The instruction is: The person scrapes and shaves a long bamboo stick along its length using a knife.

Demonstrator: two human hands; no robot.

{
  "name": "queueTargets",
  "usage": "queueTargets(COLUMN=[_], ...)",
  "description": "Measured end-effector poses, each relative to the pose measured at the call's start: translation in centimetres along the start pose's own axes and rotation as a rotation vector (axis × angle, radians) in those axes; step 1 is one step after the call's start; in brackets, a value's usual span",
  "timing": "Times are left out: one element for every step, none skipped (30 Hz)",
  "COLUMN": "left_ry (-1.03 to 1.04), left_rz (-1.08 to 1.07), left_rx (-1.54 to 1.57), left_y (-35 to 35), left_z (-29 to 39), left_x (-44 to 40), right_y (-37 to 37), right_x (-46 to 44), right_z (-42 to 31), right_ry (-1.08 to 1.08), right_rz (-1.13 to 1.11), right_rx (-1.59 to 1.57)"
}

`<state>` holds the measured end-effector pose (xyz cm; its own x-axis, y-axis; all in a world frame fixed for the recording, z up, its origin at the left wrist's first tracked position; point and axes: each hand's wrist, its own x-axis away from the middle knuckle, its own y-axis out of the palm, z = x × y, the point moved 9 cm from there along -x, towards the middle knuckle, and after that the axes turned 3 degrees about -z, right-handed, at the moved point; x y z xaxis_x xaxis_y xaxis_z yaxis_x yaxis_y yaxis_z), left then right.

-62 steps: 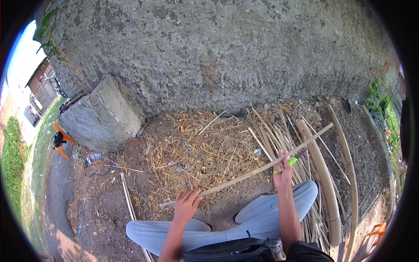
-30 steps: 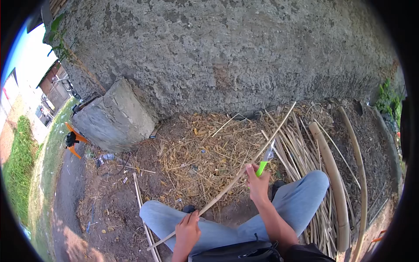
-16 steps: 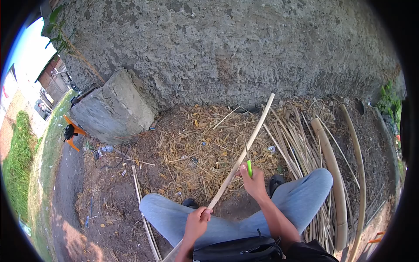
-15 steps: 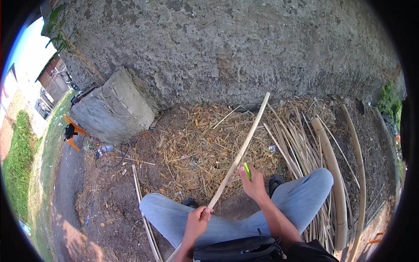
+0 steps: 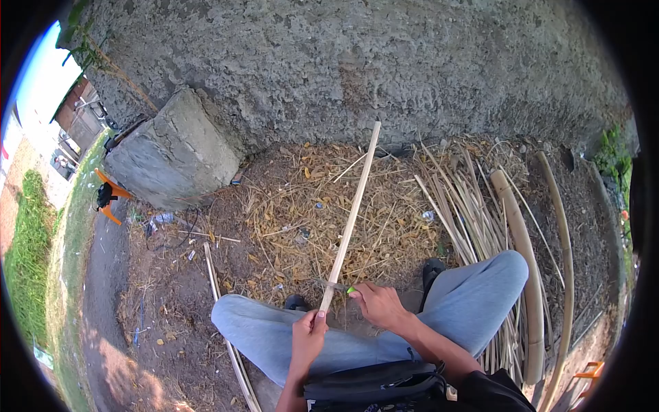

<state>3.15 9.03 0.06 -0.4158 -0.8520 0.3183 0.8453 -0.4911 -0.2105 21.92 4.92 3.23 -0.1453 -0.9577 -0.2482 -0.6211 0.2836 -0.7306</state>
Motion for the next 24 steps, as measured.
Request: queueTargets(left_ry=[0.019, 0.016, 0.001, -0.013, -0.015, -0.055, -0.094, -0.097, -0.169, -0.242, -0.240, -0.284, -0.331, -0.332, -0.321, -0.310, -0.307, -0.290, -0.272, -0.265, -0.264, -0.265, -0.260, -0.258], left_rz=[0.002, -0.001, -0.029, -0.055, -0.057, -0.074, -0.091, -0.092, -0.136, -0.179, -0.178, -0.187, -0.195, -0.191, -0.200, -0.210, -0.210, -0.217, -0.225, -0.229, -0.233, -0.233, -0.224, -0.221], left_rx=[-0.027, -0.026, 0.026, 0.078, 0.080, 0.121, 0.162, 0.163, 0.243, 0.322, 0.319, 0.336, 0.357, 0.357, 0.364, 0.366, 0.355, 0.368, 0.385, 0.381, 0.375, 0.370, 0.373, 0.363], left_y=[0.0, 0.0, 0.2, 0.4, 0.3, 0.3, 0.4, 0.2, 0.5, 0.8, 0.5, 0.4, 0.5, 0.4, 0.4, 0.3, 0.3, 0.4, 0.7, 1.0, 1.1, 1.1, 1.3, 1.3], left_z=[0.2, 0.0, -0.4, -0.7, -0.8, -1.0, -1.3, -1.3, -1.8, -2.4, -2.5, -3.1, -3.6, -3.7, -3.6, -3.5, -3.5, -3.7, -3.8, -3.9, -4.1, -4.2, -4.3, -4.2], left_x=[0.1, 0.1, 0.1, 0.0, 0.1, 0.2, 0.2, 0.1, 0.0, 0.0, -0.1, -0.2, -0.2, -0.2, -0.1, -0.1, -0.3, -0.4, -0.4, -0.5, -0.7, -0.9, -1.2, -1.2], right_y=[0.2, 0.3, -0.1, -0.4, -0.2, -0.1, -0.2, -0.1, -0.2, -0.2, -1.0, -2.6, -4.6, -8.0, -11.9, -15.6, -18.9, -22.4, -24.3, -25.6, -26.9, -27.6, -27.5, -27.5], right_x=[0.2, 0.4, 0.4, 0.4, 0.5, 0.5, 0.6, 0.6, 0.4, 0.2, -0.1, -0.8, -1.7, -3.0, -4.1, -4.9, -5.7, -6.0, -5.6, -4.9, -4.1, -2.7, -2.0, -1.4], right_z=[0.2, 0.1, -0.3, -0.6, -0.5, -0.6, -0.7, -0.6, -0.6, -0.6, -0.6, -0.4, -0.5, -1.9, -3.6, -6.1, -9.0, -12.7, -16.1, -18.0, -19.9, -21.7, -22.1, -22.7], right_ry=[0.017, 0.022, 0.030, 0.038, 0.040, 0.031, 0.021, 0.022, 0.041, 0.059, 0.058, 0.110, 0.162, 0.193, 0.227, 0.104, 0.053, 0.007, -0.023, -0.040, -0.057, -0.095, -0.122, -0.150], right_rz=[-0.010, -0.012, 0.005, 0.021, 0.019, 0.045, 0.071, 0.069, 0.040, 0.012, 0.015, -0.051, -0.122, -0.202, -0.281, -0.174, -0.226, -0.149, -0.154, -0.152, -0.149, -0.068, -0.032, 0.003], right_rx=[0.040, 0.040, 0.047, 0.053, 0.054, 0.032, 0.009, 0.009, 0.004, -0.002, -0.005, 0.035, 0.075, 0.125, 0.170, 0.220, 0.250, 0.211, 0.341, 0.410, 0.479, 0.470, 0.459, 0.449])
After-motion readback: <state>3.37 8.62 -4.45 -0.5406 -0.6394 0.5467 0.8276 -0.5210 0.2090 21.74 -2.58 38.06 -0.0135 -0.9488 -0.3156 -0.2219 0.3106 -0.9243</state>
